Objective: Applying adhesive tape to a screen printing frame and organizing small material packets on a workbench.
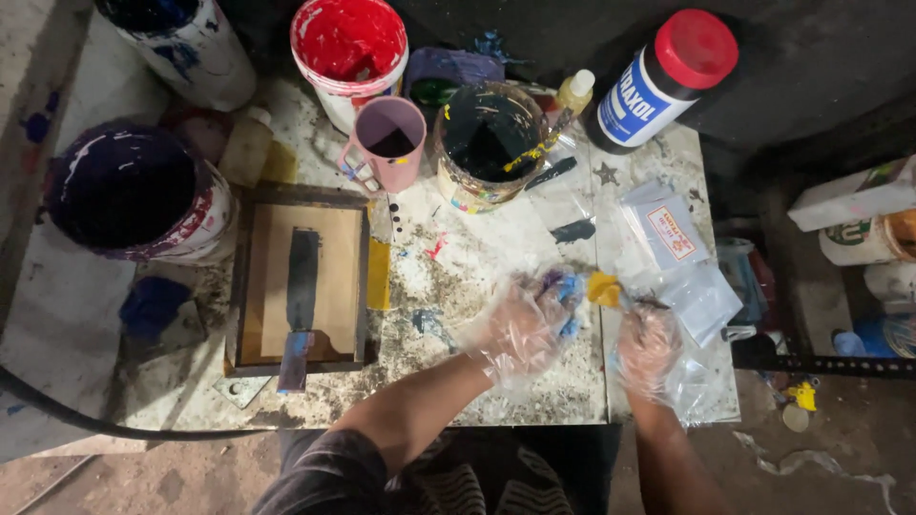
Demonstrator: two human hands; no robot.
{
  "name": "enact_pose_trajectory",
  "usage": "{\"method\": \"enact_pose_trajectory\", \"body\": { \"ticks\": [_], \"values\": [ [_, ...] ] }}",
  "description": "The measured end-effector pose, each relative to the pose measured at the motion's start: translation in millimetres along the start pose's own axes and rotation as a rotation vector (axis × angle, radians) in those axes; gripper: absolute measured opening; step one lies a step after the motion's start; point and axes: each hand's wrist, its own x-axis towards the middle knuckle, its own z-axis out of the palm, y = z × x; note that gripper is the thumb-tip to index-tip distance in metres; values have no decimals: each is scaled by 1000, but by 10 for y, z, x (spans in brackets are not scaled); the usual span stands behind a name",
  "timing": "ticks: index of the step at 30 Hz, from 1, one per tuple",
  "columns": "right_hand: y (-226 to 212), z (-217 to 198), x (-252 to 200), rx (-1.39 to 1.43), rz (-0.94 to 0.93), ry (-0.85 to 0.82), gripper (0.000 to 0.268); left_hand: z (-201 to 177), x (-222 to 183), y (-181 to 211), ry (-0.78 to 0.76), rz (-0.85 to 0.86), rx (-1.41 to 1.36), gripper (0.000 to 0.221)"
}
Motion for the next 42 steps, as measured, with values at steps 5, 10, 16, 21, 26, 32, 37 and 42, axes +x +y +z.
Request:
{"method": "enact_pose_trajectory", "body": {
  "ticks": [5, 10, 16, 21, 26, 32, 37, 42],
  "values": [
    [-144, -56, 167, 166, 198, 34, 11, -138, 43, 143, -145, -137, 507, 73],
    [-542, -428, 722, 285, 124, -14, 11, -338, 22, 281, -246, -236, 886, 75],
    [-196, -150, -50, 17, -264, 53, 9, 294, -50, -503, -458, -472, 766, 67],
    [-78, 104, -282, -97, -432, 123, 20, 392, -34, -566, -461, -570, 771, 60],
    [611, 982, -1529, -175, -367, 39, 21, 383, -21, -379, -163, -583, 1078, 46],
    [560, 759, -1125, -303, -316, -98, 22, 419, 82, -177, 89, -422, 1429, 35],
    [165, 520, -720, -1916, -759, 124, 27, 546, -22, -212, 176, -277, 1399, 34],
    [-205, 107, -84, -2847, -1251, 301, 61, 687, -135, -558, 114, -528, 903, 39]
  ]
}}
